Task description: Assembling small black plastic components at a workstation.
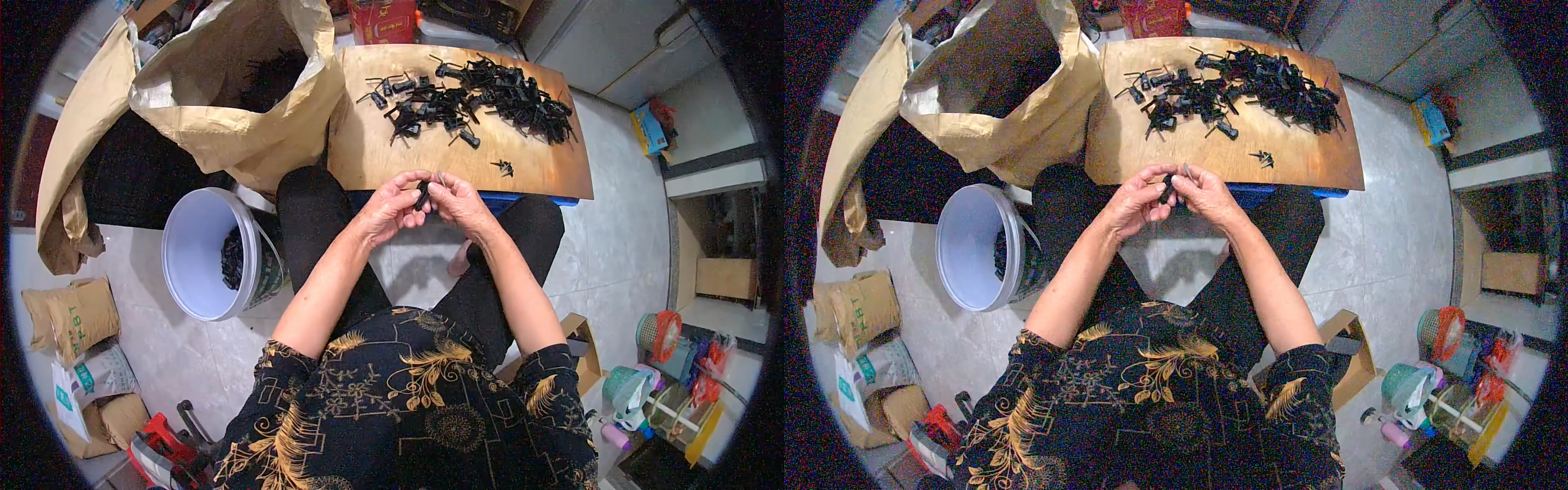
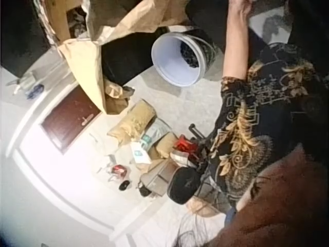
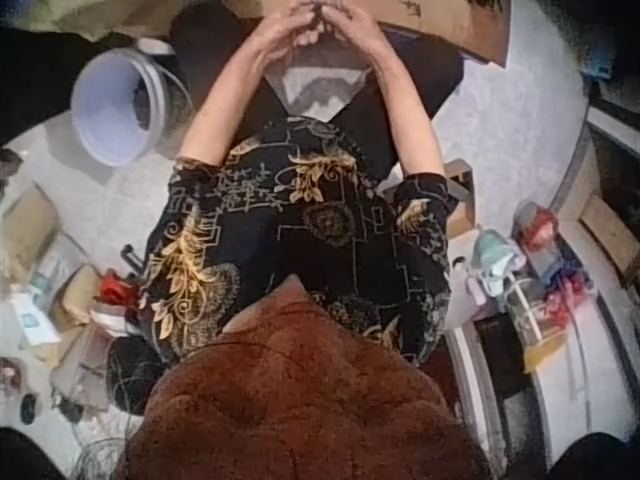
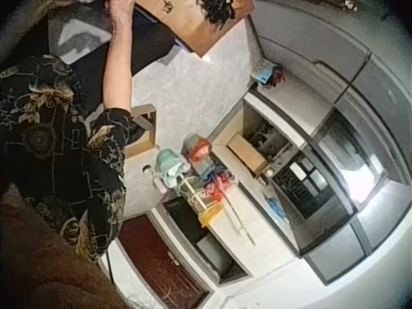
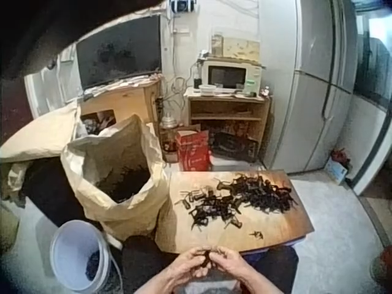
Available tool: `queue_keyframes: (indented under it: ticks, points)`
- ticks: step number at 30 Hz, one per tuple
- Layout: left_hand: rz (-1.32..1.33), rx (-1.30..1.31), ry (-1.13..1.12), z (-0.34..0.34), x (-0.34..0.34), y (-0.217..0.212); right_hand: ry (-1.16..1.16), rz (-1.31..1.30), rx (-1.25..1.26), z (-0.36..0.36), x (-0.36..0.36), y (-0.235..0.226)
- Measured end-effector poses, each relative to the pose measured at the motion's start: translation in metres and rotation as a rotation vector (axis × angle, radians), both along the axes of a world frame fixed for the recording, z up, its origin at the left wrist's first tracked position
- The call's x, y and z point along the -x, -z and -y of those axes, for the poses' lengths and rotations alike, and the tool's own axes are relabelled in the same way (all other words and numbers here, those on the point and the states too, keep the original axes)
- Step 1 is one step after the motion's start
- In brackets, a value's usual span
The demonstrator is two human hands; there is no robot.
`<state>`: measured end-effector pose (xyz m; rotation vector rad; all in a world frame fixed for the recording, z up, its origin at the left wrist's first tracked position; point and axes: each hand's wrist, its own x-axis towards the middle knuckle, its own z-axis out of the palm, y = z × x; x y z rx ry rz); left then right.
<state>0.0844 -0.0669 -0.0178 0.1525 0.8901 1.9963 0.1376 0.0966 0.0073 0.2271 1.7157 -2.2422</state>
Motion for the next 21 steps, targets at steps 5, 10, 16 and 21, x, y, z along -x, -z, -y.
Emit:
queue_keyframes:
  ticks: [5, 10, 16, 21]
  points:
    - [-0.046, -0.011, 0.075, -0.001, -0.002, -0.005, -0.005, 0.034, -0.080, -0.001, -0.001, 0.001]
    - [-0.292, 0.252, 0.053, -0.004, -0.005, -0.007, 0.021, -0.027, -0.274, -0.001, 0.004, 0.020]
    - [-0.601, 0.453, -0.059, -0.007, -0.008, 0.005, 0.100, -0.238, -0.403, 0.003, 0.006, 0.048]
    - [-0.547, 0.484, -0.221, -0.015, -0.007, 0.002, 0.086, 0.194, -0.028, 0.011, 0.002, 0.014]
